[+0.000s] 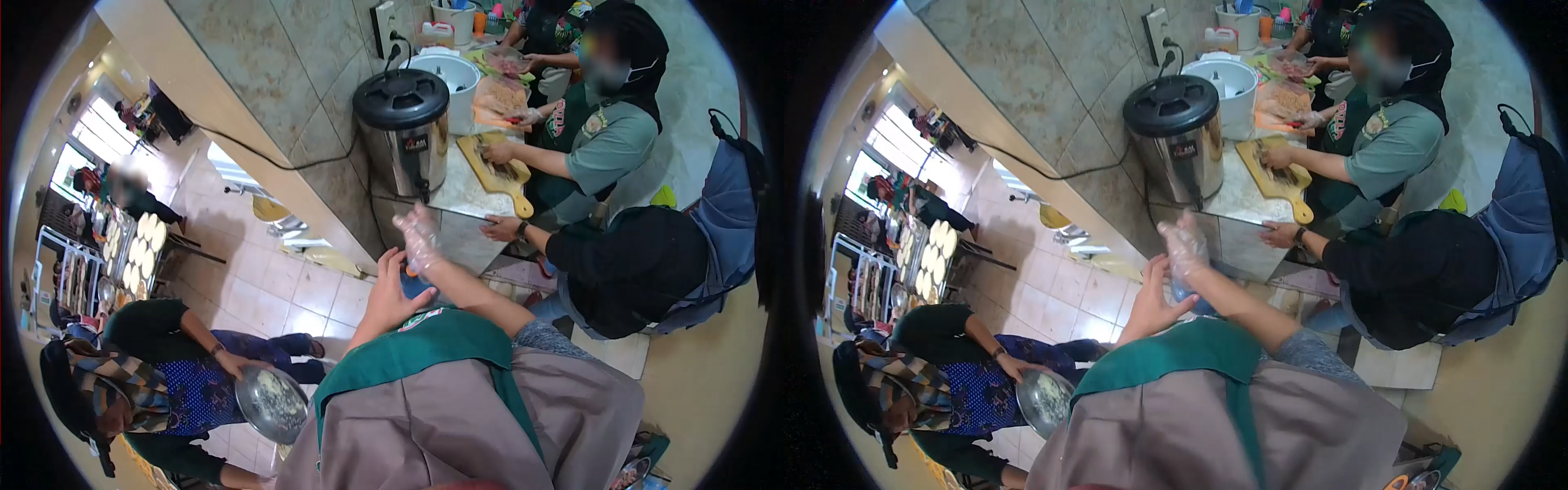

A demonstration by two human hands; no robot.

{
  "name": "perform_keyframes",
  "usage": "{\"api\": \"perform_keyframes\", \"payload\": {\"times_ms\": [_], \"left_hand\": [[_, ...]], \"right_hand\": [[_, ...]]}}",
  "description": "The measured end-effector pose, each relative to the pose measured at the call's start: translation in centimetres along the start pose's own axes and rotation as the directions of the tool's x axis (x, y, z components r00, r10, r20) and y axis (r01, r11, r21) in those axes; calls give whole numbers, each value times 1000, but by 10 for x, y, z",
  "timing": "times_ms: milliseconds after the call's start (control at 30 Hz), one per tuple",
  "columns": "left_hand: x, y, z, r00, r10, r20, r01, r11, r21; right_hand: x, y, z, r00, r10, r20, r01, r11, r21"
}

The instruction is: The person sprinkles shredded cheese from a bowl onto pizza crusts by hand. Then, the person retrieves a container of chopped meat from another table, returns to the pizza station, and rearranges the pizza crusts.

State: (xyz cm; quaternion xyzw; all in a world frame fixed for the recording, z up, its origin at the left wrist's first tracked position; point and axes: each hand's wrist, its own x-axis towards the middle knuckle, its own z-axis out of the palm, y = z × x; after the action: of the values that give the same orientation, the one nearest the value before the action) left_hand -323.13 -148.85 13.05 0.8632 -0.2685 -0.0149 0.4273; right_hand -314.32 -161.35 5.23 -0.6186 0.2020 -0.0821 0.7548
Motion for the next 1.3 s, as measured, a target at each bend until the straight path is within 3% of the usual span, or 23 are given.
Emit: {"api": "perform_keyframes", "payload": {"times_ms": [67,167,267,367,500,600,700,733,833,867,967,1000,1067,1200,1300], "left_hand": [[4,-16,-1,997,7,-78,1,994,111],[5,-70,4,994,-7,-112,11,999,38],[3,-60,-9,977,-204,-64,196,974,-111],[-6,-44,-1,999,-35,-27,33,998,-59],[-3,-43,-3,990,-103,-99,90,988,-129],[-7,-67,1,941,-318,-120,268,911,-313],[-14,-76,-4,767,-592,248,616,571,-542],[-8,-44,-19,731,-517,445,681,503,-532],[-12,-46,-6,767,-369,526,614,183,-768],[-14,-53,-1,817,-363,448,527,156,-835],[-9,-55,3,835,-452,314,471,292,-832],[-7,-48,3,829,-467,308,462,261,-848],[-5,-30,2,816,-497,296,440,200,-875],[-1,-62,21,813,-527,247,391,182,-902],[-8,-94,36,756,-609,241,363,83,-928]], "right_hand": [[-10,-21,15,994,0,107,15,990,-137],[2,-17,28,952,12,305,53,977,-205],[-6,-13,35,951,6,308,59,978,-202],[-6,-14,39,945,2,328,119,930,-349],[1,4,46,923,-21,385,170,918,-358],[5,11,46,912,16,410,114,950,-290],[-4,-2,44,927,64,371,71,938,-339],[-3,-2,43,928,59,369,83,930,-357],[0,5,39,934,40,354,113,909,-401],[1,8,38,939,31,343,120,905,-409],[1,8,33,953,38,301,55,954,-294],[1,6,33,956,46,288,22,973,-228],[-6,-2,35,965,18,263,81,928,-363],[-14,-9,37,956,-110,271,252,780,-572],[-22,5,41,935,-190,298,331,768,-548]]}}
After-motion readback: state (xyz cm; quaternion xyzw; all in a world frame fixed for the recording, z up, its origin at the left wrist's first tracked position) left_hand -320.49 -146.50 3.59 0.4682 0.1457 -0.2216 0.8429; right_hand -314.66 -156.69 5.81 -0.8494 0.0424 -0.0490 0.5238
